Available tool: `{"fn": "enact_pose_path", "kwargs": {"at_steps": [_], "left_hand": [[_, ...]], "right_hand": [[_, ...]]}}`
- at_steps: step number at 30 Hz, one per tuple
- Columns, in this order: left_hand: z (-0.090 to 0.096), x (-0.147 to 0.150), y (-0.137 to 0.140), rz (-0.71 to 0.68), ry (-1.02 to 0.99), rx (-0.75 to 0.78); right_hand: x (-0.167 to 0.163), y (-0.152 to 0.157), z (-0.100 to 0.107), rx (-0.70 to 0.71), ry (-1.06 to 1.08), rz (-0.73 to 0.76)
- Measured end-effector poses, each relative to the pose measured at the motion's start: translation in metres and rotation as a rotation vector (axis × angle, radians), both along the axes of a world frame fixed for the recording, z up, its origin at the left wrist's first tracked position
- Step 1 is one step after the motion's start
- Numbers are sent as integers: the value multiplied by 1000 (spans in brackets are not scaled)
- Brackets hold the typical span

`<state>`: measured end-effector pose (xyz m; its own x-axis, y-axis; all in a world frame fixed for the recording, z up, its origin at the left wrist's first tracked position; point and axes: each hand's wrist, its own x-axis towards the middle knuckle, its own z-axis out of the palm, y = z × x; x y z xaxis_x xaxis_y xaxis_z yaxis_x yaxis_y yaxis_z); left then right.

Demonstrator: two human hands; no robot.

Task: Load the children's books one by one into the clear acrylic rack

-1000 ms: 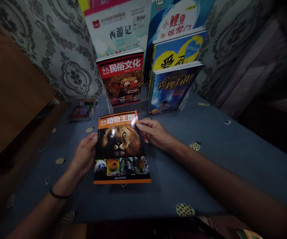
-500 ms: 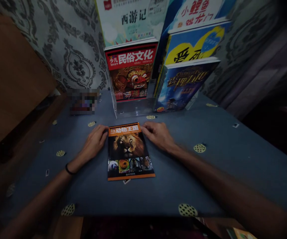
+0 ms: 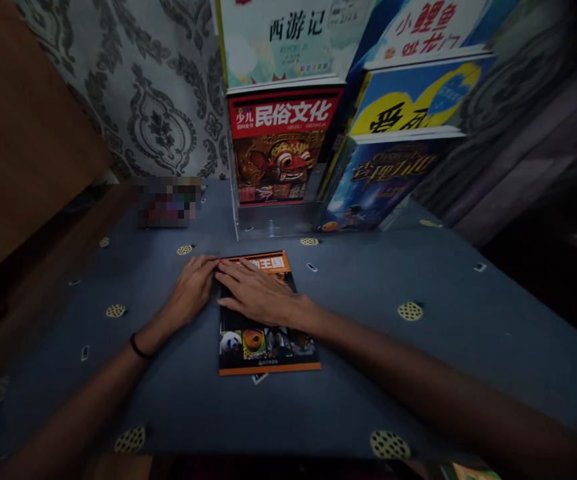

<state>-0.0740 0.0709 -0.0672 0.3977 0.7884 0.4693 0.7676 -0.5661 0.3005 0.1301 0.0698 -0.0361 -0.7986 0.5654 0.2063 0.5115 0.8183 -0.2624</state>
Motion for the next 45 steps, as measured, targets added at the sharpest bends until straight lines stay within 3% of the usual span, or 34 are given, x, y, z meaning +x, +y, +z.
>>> {"fn": "enact_pose_path", "kwargs": {"at_steps": [6,11,17,22,28,32,39,42,45], "left_hand": [[2,-1,-1,4,21,-21],[2,-2,-2,2,34,-30],[10,8,-6,32,72,34],[17,35,4,-186,200,-13],[25,74,15,-297,374,-132],[29,89,-3,-430,385,-163],[46,91,-58,-729,332,-307],[54,92,-70,-770,374,-373],[53,87,-64,-747,332,-366]], "right_hand": [[22,5,-4,-29,31,-58],[69,10,-14,-71,98,-146],[113,19,-20,-226,304,-254],[117,23,-16,-323,426,-270],[116,24,-21,-279,418,-247],[117,25,-23,-234,390,-225],[115,24,-19,-218,340,-243],[115,23,-19,-210,336,-250],[114,22,-22,-184,331,-237]]}}
